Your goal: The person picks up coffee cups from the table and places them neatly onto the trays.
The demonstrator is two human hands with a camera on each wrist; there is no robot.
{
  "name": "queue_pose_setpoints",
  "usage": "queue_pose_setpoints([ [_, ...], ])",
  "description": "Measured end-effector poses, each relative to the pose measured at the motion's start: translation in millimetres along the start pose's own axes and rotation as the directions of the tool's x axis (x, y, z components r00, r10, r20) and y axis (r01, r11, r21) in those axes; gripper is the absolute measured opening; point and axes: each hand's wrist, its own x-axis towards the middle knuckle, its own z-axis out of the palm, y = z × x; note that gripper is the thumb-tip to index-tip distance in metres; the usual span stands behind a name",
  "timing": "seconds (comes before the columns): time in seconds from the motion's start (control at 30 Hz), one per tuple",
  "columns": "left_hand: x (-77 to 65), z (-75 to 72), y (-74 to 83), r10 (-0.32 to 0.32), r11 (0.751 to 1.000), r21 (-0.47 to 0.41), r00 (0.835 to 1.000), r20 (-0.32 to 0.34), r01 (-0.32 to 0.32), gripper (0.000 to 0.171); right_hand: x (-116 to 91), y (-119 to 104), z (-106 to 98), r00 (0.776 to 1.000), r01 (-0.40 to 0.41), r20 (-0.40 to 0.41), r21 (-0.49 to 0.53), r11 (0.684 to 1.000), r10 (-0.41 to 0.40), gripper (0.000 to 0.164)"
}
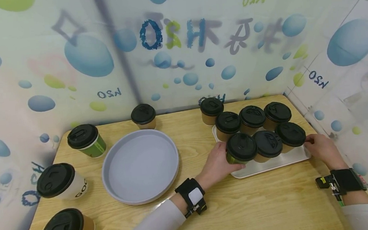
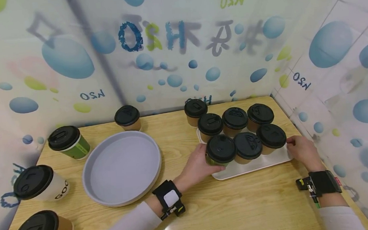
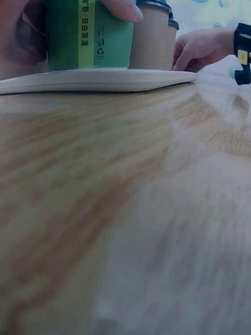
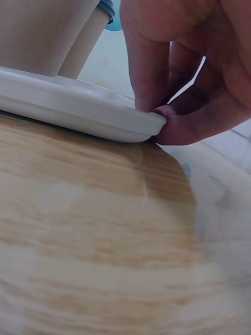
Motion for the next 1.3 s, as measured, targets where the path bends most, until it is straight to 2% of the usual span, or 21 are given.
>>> queue_pose_setpoints([
  [0.2, -0.1, 2.4, 1.4, 0.01, 1.0, 0.008, 1.0, -0.013, -0.009, 0.079, -2.3, -1.1, -0.6, 1.0, 0.011, 0.001, 0.016, 1.0, -0.011, 0.026],
  [0.47, -3.6, 2.8, 0.1, -0.001, 1.0, -0.011, 1.0, -0.005, 0.001, 0.082, -2.2, -0.7, -0.1, 0.999, -0.024, 0.032, 0.028, 0.999, 0.023, 0.028],
  [0.6, -10.2, -13.3, -2.1, 0.014, 1.0, 0.016, 1.0, 0.026, -0.015, 0.085, -2.6, -0.3, 0.0, 1.0, -0.02, 0.023, 0.023, 1.0, 0.019, 0.027],
  [0.67, -11.5, -27.8, -2.0, 0.027, 0.999, 0.029, 0.999, 0.031, -0.028, 0.082, -2.8, -0.1, -0.6, 1.0, -0.012, 0.016, 0.017, 1.0, 0.011, 0.026],
  [0.73, -10.1, -43.5, -1.9, 0.029, 0.999, 0.027, 1.0, 0.009, -0.03, 0.077, -2.4, 0.4, -0.7, 1.0, -0.006, 0.012, 0.011, 1.0, 0.006, 0.026],
  [0.9, 4.4, -76.6, -4.9, 0.011, 0.999, -0.046, 0.992, -0.122, -0.017, 0.061, -1.3, 1.4, -0.6, 1.0, -0.009, 0.024, 0.016, 1.0, 0.008, 0.025],
  [1.1, 30.6, -94.8, -16.3, -0.026, 0.996, -0.092, 0.969, -0.245, 0.003, 0.061, -0.4, 2.2, -0.7, 1.0, -0.003, 0.031, 0.014, 1.0, 0.002, 0.027],
  [1.2, 42.4, -98.3, -24.9, -0.071, 0.992, -0.123, 0.962, -0.265, 0.04, 0.066, 0.2, 2.2, -0.5, 1.0, -0.001, 0.03, 0.008, 1.0, 0.0, 0.027],
  [1.3, 54.5, -98.7, -35.0, -0.109, 0.988, -0.137, 0.962, -0.251, 0.076, 0.072, 0.7, 2.5, -0.3, 1.0, -0.007, 0.029, 0.004, 1.0, 0.007, 0.027],
])
